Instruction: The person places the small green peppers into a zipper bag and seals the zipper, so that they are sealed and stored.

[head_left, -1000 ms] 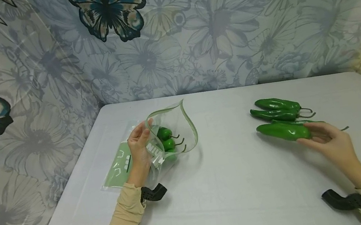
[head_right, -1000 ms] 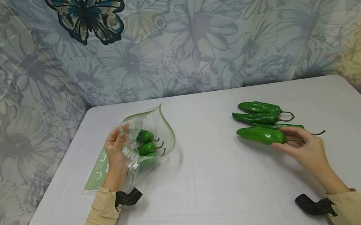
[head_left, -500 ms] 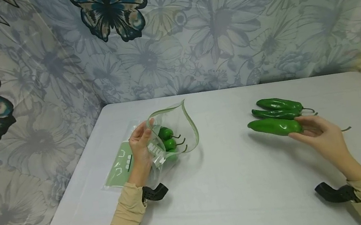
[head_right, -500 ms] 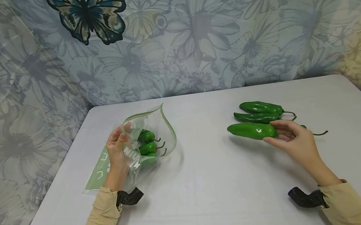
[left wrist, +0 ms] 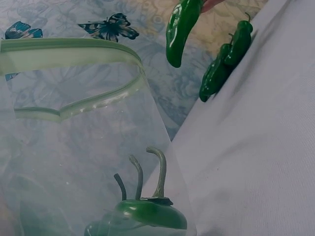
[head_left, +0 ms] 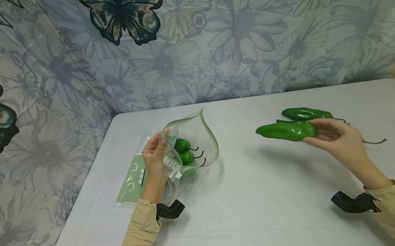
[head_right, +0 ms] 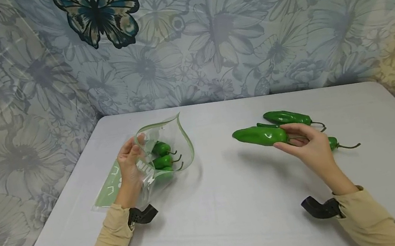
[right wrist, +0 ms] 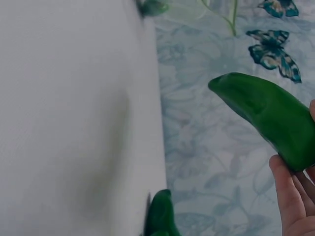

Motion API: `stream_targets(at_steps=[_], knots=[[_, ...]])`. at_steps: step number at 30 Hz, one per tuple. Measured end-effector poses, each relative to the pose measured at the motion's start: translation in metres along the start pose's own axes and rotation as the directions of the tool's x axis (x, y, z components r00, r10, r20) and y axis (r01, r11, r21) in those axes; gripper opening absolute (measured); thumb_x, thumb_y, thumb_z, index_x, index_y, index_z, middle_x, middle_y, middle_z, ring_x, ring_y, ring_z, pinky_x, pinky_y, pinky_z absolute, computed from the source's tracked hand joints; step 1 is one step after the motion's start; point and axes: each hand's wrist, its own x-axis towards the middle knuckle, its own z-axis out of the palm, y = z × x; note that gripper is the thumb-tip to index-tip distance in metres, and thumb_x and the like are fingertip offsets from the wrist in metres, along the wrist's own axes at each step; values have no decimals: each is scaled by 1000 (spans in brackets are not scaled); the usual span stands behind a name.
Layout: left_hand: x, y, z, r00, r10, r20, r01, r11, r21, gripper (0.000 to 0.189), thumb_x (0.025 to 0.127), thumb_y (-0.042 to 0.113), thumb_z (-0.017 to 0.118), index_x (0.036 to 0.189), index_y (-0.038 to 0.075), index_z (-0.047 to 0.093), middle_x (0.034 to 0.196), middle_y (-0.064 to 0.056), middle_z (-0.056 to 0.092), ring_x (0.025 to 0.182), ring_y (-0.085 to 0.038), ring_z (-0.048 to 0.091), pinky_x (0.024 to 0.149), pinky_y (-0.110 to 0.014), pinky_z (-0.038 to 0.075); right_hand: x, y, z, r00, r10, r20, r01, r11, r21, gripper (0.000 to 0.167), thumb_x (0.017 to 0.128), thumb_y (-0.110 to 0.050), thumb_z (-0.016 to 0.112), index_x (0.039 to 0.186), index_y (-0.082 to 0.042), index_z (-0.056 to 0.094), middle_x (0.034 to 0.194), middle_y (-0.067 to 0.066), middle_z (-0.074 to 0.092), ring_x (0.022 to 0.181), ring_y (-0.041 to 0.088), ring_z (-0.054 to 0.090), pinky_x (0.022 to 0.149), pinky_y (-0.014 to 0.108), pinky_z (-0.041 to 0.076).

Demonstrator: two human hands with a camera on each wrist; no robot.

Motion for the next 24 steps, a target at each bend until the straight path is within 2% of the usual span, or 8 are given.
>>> stream_targets(at_steps=[5,12,15,19,22,24], knots=[[0,-1,0,1000,-1,6,1,1000,8,30,63,29,80,88,16,71,90,1,67,91,-14,58,94,-37,31,9,-3,9,1000,2,-22,-1,1000,31,56,64,1,78,116,-14,61,110,8,59,93,17,59,72,20,47],[1,-1,-1,1000,10,22,-10,1000,0,28,64,28,79,89,16,71,92,0,67,94,-16,57,97,-40,26,21,-13,19,999,-51,-12,52,989,137,55,64,5,78,115,-6,61,110,14,59,91,20,60,70,22,48],[1,-1,-1,1000,15,23,-15,1000,9,28,65,28,78,89,16,71,92,0,67,95,-17,55,97,-41,25,25,-42,23,998,-69,10,65,969,238,50,65,8,76,112,-1,61,107,14,60,88,17,61,69,21,48],[1,0,-1,1000,7,20,-7,1000,13,27,67,27,78,90,15,71,93,0,67,96,-18,55,97,-42,25,29,-107,32,998,-62,21,52,945,322,43,66,14,72,106,8,61,101,11,62,83,13,62,69,20,48],[0,1,-1,1000,1,20,-1,1000,13,26,67,26,78,90,15,71,93,0,67,97,-18,55,97,-43,26,30,-140,41,998,-64,26,52,945,322,39,67,14,71,104,9,62,97,3,63,81,9,62,69,20,48],[0,1,-2,1000,-1,20,0,1000,13,26,67,26,78,90,16,71,94,0,67,97,-18,54,97,-43,26,30,-150,47,997,-70,36,54,939,341,37,67,15,71,103,9,62,95,-1,63,80,8,62,68,19,48]])
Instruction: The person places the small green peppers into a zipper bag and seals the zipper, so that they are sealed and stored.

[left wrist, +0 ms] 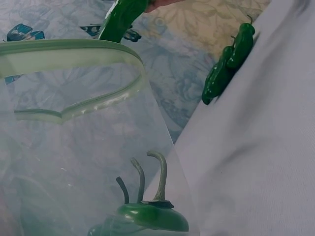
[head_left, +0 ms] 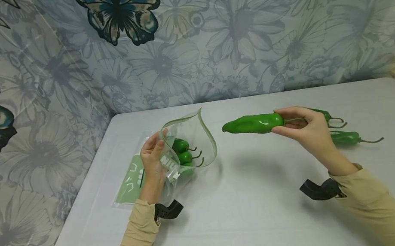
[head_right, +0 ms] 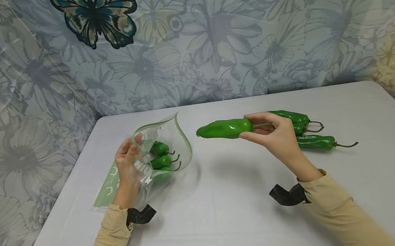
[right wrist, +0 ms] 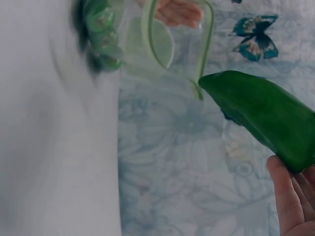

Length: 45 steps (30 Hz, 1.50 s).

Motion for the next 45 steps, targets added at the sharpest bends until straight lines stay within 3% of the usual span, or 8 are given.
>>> stream_targets(at_steps=[11,19,29,35,45], knots=[[0,2,1,1000,4,-15,-4,1000,1,27,65,26,79,89,15,71,92,1,67,92,-15,57,95,-38,30,3,1,40,995,65,77,-67,998,22,39,67,13,71,104,12,59,96,-1,62,79,10,62,70,23,49],[2,2,1,1000,17,-13,-17,1000,-8,27,65,26,79,88,15,71,92,0,67,92,-15,59,93,-35,34,5,3,60,989,54,135,-67,994,87,38,66,14,71,102,12,60,96,8,61,79,15,63,70,28,50],[2,2,0,1000,22,-1,-22,1000,-8,26,66,26,78,88,16,71,92,0,67,93,-16,58,94,-35,33,10,1,80,977,79,197,-100,990,100,38,67,14,71,103,13,59,99,22,58,79,12,62,71,28,49],[4,1,3,1000,22,-6,-22,1000,-22,26,65,25,78,88,15,71,91,0,67,89,-14,59,88,-30,38,11,6,88,967,113,227,-138,985,98,39,68,7,73,104,10,60,98,19,59,81,15,62,73,30,49],[1,5,3,1000,14,1,-14,999,-29,24,67,22,77,88,14,71,92,-2,67,90,-14,60,86,-28,40,12,-14,108,952,138,274,-153,988,36,34,71,5,72,103,9,61,97,19,61,84,20,61,76,34,48]])
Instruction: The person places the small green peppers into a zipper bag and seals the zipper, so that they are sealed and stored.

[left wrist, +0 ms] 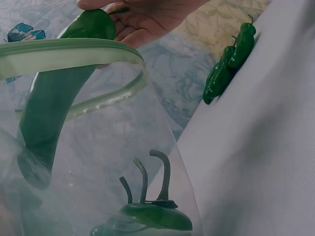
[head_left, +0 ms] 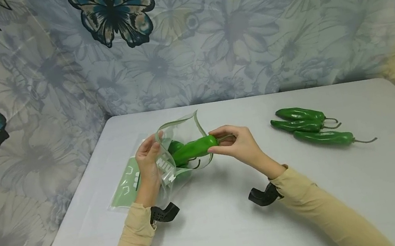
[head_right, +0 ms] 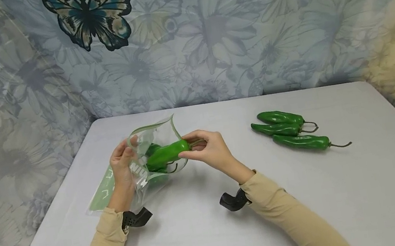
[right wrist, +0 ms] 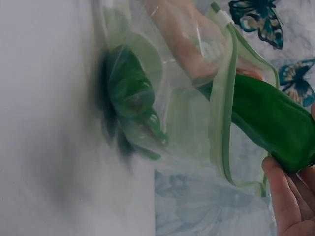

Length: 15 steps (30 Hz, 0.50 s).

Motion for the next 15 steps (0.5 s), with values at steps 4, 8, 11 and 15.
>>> stream_targets(at_steps=[4,8,11,15], knots=[[-1,0,0,1000,13,-4,-13,1000,-15,22,67,20,77,88,13,71,92,-3,67,91,-15,60,87,-28,39,1,-1,6,999,-3,32,3,1000,-26,34,72,3,72,103,10,60,98,18,61,86,24,60,75,31,49],[-2,0,1,1000,-6,0,6,1000,-28,21,68,17,76,88,13,71,92,-4,67,92,-16,60,90,-29,37,1,-2,9,998,0,56,2,999,-39,34,72,2,72,103,10,60,97,18,62,86,25,60,74,28,49],[-3,-1,2,1000,-15,-12,15,999,-31,21,68,16,77,88,12,71,91,-4,67,90,-15,60,86,-27,39,1,-3,11,997,-9,81,12,999,-37,34,72,2,72,103,11,59,96,20,62,86,26,60,74,28,49],[-5,-1,3,1000,-20,-24,19,999,-48,18,70,12,76,88,10,71,91,-5,67,88,-15,61,81,-25,42,2,-3,16,993,-19,113,24,999,-38,35,73,3,71,103,13,58,97,21,61,88,28,60,76,30,48]])
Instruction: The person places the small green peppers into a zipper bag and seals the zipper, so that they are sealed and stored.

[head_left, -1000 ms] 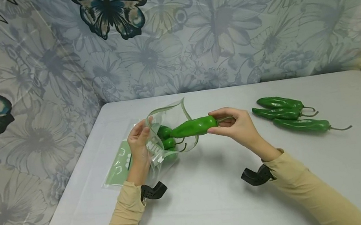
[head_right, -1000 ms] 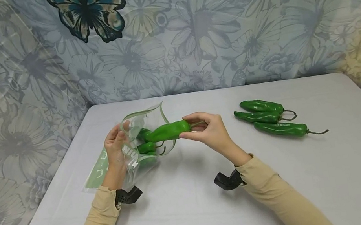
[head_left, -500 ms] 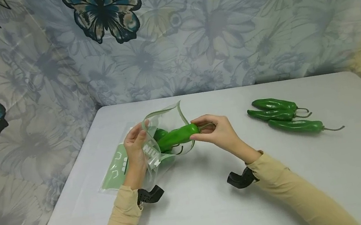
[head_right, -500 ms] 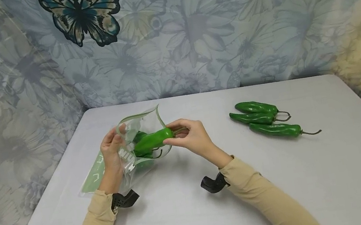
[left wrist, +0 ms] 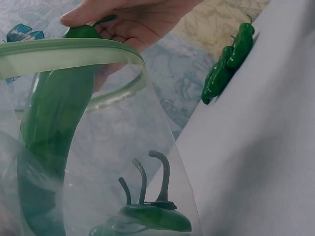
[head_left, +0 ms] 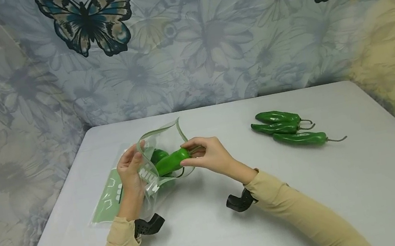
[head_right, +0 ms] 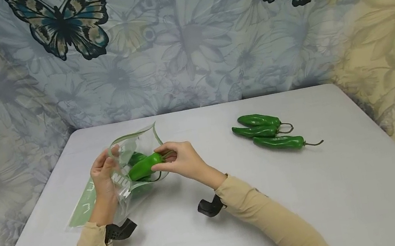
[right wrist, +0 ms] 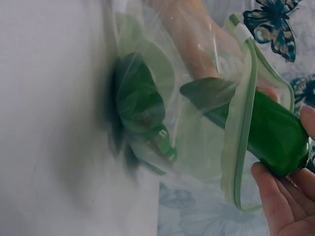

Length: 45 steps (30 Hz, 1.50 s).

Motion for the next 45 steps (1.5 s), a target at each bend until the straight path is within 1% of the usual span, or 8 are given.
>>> stream_targets(at_steps=[5,11,18,23,28,32,39,45], knots=[[-3,4,-3,1000,-9,14,9,1000,4,14,75,6,71,88,9,71,92,-5,67,88,-15,60,82,-25,41,4,-2,9,999,5,36,-5,1000,-15,36,73,3,71,104,13,57,98,22,60,89,29,59,76,30,48],[-2,8,-4,1000,-15,24,15,1000,-25,13,76,4,70,88,7,71,91,-6,67,86,-15,60,73,-22,45,9,-1,16,997,39,67,-38,999,-20,36,73,4,71,104,13,57,97,22,60,87,26,60,74,27,49],[-1,6,-1,999,-7,35,9,999,-48,14,77,2,69,89,7,71,92,-6,67,90,-16,60,86,-27,40,16,30,17,996,36,76,-32,998,-48,39,71,-4,75,105,8,59,97,16,62,86,20,61,72,22,48],[1,6,-2,999,9,44,-7,999,-53,13,76,2,69,89,7,71,91,-7,67,89,-17,61,88,-28,38,17,34,19,996,35,82,-31,998,-48,40,71,-9,76,105,5,60,97,12,62,86,15,61,73,22,48],[2,4,-2,999,17,49,-13,997,-78,14,75,3,70,89,6,71,91,-9,67,91,-18,61,89,-28,37,19,32,21,996,32,88,-29,999,-42,38,70,-7,76,103,5,61,95,10,63,85,13,60,73,28,49],[1,4,-1,999,-4,32,6,997,-77,13,75,4,71,88,7,71,91,-8,67,89,-17,62,87,-27,39,18,26,21,994,37,101,-33,999,-39,38,69,-4,76,102,7,61,94,12,63,83,15,61,73,29,49],[1,5,0,1000,-22,14,24,992,-120,14,74,1,71,87,5,70,90,-9,67,86,-17,63,67,-20,47,20,25,22,991,1,136,19,990,-143,41,70,-10,77,104,7,61,95,12,64,84,16,60,74,25,48],[0,4,3,1000,-14,-2,13,994,-107,14,72,2,73,85,6,71,88,-8,67,87,-18,63,69,-20,47,19,31,22,988,-9,155,35,985,-170,43,70,-13,77,105,6,61,94,10,64,82,12,60,73,27,49]])
